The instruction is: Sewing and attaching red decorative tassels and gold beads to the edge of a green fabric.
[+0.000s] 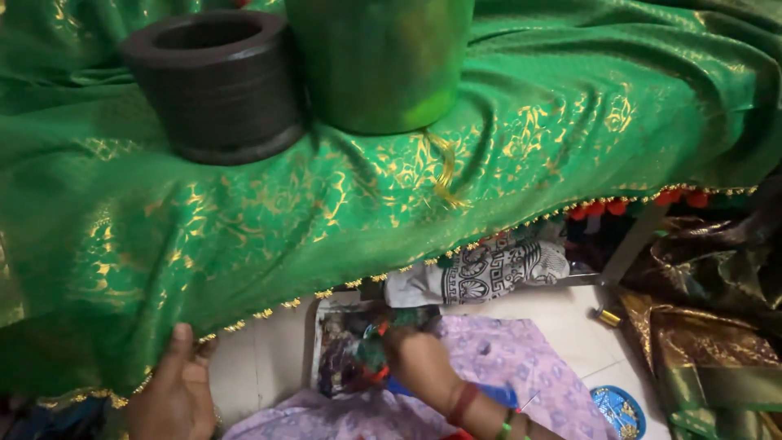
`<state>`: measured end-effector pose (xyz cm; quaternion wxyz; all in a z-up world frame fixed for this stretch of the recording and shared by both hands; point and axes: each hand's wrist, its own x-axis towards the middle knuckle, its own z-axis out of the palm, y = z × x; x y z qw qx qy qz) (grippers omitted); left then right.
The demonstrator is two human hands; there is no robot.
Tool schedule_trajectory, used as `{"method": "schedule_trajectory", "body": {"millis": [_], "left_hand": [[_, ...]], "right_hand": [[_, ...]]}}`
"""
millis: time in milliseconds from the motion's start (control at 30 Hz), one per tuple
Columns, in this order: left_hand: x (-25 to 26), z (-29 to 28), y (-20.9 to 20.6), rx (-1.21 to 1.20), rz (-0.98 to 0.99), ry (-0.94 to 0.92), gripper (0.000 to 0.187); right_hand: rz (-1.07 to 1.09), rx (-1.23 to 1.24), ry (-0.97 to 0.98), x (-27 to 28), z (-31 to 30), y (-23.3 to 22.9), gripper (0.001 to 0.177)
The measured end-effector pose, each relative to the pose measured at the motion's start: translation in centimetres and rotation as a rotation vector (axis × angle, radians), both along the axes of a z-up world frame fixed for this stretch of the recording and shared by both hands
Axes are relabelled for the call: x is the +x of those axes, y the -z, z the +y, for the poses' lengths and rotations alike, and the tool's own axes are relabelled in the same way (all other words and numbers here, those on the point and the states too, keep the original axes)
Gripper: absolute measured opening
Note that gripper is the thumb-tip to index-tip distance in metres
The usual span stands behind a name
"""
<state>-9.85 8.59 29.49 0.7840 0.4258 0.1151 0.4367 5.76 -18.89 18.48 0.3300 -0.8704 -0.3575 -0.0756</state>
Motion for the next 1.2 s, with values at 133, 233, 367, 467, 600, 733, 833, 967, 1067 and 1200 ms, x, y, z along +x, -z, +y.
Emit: {"method": "schedule_trajectory", "body": {"millis": [133, 233, 367, 467, 600, 733, 833, 967, 1067, 1200], "left_hand": [[0.3, 1.5, 4.5, 0.032, 0.21, 0.003, 0.044], [0.6, 1.1, 5.9, 0.054, 0.361, 0.116, 0.035], [1.3, -2.4, 5.7, 0.115, 0.494, 0.249, 0.031], [1.9, -4.6, 7.1, 0.177, 0.535, 0.314, 0.028], [3.2, -7.9, 10.6, 0.185, 0.571, 0.414, 0.028], [3.7, -11.4, 12.4, 0.325, 0.638, 0.544, 0.024], [3.9, -12.8, 12.4, 0.402, 0.67, 0.598, 0.022], [4.9, -12.9, 16.1, 0.464, 0.695, 0.665, 0.02], [6.1, -14.7, 17.4, 0.713, 0.527, 0.812, 0.019], [7.5, -23.3, 6.0, 0.951, -0.013, 0.883, 0.028]], "right_hand": [[0.121, -0.099, -0.071, -0.9, 1.3, -1.1, 0.031], [0.149, -0.131, -0.07, 1.3, -1.4, 2.5, 0.029], [0.164, 0.073, 0.041, 3.8, -9.4, 3.1, 0.029], [0.323, 0.18, 0.191, 6.6, -17.6, 4.9, 0.032], [0.249, -0.014, 0.328, 2.8, -21.8, 1.3, 0.018], [0.105, -0.334, 0.247, -0.7, -23.0, 1.8, 0.014], [0.012, -0.453, 0.143, -2.3, -24.0, 3.7, 0.014], [0.037, -0.636, 0.185, -3.0, -26.6, 6.0, 0.019], [0.044, -0.616, 0.259, -2.9, -26.8, 1.4, 0.027], [0.091, -0.143, 0.179, -3.6, -22.8, -8.1, 0.031]]}}
